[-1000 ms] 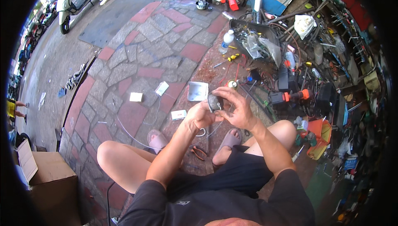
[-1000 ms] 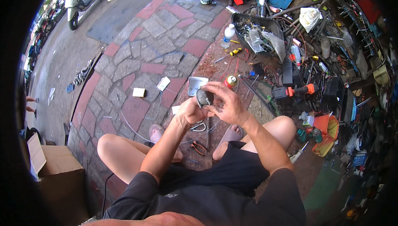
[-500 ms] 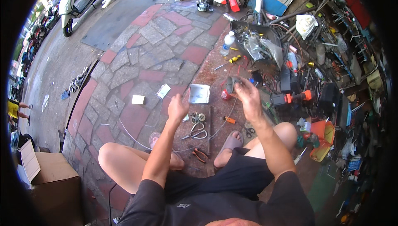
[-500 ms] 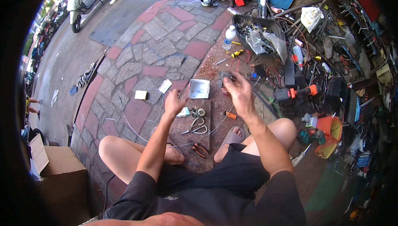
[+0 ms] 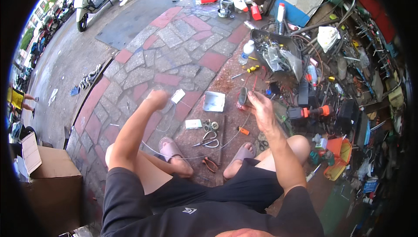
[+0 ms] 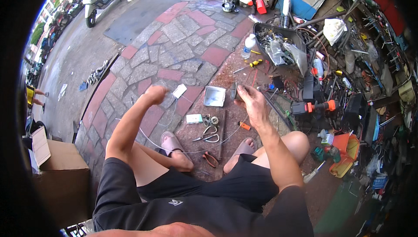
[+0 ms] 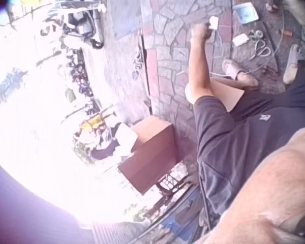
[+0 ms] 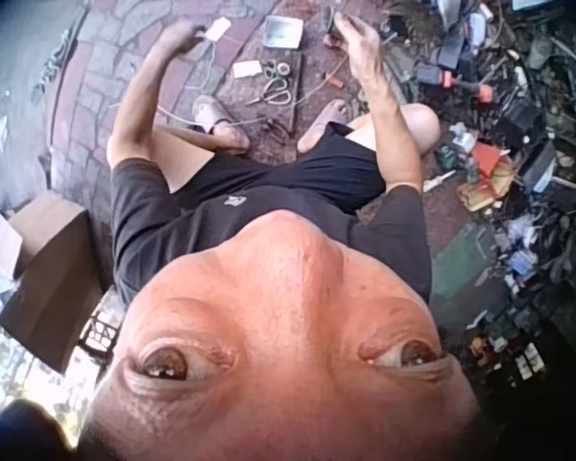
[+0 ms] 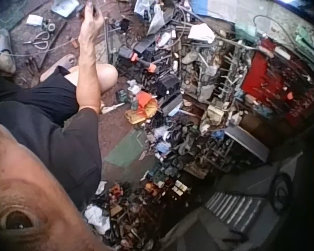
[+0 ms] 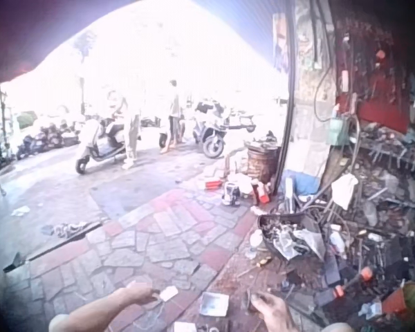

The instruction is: The person sits on the ground and works on a small cylindrical object, using pliers to strip wires and applying a substance from a red can. They repeatedly inspect and manipulate the object, then hand it to another person and walk toward a scooter.

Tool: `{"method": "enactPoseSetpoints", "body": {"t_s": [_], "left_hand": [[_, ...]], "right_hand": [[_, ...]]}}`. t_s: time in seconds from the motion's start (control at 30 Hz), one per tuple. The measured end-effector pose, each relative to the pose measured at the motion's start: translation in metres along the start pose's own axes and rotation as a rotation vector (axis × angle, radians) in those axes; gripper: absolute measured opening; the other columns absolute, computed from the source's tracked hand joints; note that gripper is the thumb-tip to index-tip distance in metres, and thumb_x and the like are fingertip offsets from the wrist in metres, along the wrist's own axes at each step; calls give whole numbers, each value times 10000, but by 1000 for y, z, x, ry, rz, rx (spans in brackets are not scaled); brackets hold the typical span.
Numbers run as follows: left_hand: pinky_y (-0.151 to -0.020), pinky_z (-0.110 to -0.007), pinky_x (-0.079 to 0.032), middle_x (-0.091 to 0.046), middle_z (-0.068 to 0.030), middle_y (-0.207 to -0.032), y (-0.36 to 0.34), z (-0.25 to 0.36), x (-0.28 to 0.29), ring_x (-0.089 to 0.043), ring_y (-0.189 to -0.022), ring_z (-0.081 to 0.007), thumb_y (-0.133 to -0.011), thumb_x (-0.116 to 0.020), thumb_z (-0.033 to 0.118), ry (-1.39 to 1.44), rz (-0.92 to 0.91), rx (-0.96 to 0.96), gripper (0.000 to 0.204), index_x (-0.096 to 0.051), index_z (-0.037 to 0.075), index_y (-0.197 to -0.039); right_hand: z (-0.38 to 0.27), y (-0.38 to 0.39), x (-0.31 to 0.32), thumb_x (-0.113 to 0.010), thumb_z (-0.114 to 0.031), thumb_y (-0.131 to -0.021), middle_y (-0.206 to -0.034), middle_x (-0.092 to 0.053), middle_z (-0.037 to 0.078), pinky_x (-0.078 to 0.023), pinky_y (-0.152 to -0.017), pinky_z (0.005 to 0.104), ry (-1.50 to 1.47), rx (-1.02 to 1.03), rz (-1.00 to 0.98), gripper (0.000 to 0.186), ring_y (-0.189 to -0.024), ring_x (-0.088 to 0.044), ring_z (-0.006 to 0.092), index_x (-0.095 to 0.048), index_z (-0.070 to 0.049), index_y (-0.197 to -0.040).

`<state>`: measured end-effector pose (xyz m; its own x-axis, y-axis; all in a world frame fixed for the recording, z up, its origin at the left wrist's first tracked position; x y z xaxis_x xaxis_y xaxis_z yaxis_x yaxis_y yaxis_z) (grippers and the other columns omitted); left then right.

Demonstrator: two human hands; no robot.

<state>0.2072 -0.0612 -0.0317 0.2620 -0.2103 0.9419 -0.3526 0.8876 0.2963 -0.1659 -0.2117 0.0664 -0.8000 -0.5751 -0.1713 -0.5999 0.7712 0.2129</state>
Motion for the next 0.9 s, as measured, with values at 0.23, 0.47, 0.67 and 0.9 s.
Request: {"method": "enactPoseSetpoints", "body": {"t_s": [0.23, 0.47, 0.67, 0.9], "left_hand": [[-857, -449, -591, -757, -181, -1042, 26, -15, 77, -729, -975, -377, -858, -655, 121, -41, 72, 9, 182, -787, 67, -971], [-712, -456, -531, -736, -206, -824, 55, -2, 64, -714, -767, -356, -963, -683, 455, 215, 72, 37, 497, -733, -27, -850], [-809, -467, -542, -728, -260, -997, 53, 20, 36, -698, -959, -427, -888, -764, 414, 99, -190, -99, 464, -718, -17, -1051], [-811, -496, -535, -716, -274, -966, 48, 24, 43, -687, -939, -451, -923, -731, 408, 86, -129, -165, 447, -718, -28, -1018]], "right_hand": [[19, -10, 5, -609, -261, -1053, -1063, -741, 66, -569, -762, 286, 92, -73, -11, 301, -908, -712, 162, -703, -12, -1193], [-2, -9, -40, -434, -426, -1108, -1179, -708, 103, -562, -799, 393, -482, -208, -392, 438, -996, -673, 221, -619, -76, -1296], [10, -11, -59, -407, -468, -1109, -1138, -691, 193, -551, -722, 368, -394, -265, -383, 518, -953, -675, 292, -587, -26, -1311], [-15, -12, -83, -563, -350, -1085, -1039, -732, 32, -529, -764, 295, 16, -120, -529, 327, -909, -667, 131, -703, -64, -1163]]}}
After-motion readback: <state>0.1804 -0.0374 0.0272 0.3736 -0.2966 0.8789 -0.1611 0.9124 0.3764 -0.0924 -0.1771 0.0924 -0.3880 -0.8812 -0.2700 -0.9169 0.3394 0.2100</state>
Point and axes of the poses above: each hand's wrist, its own y-axis away from the middle knuckle, its own x-axis out of the back of the hand, z = x × y, the point moved 7 cm from there along -y, towards the middle knuckle
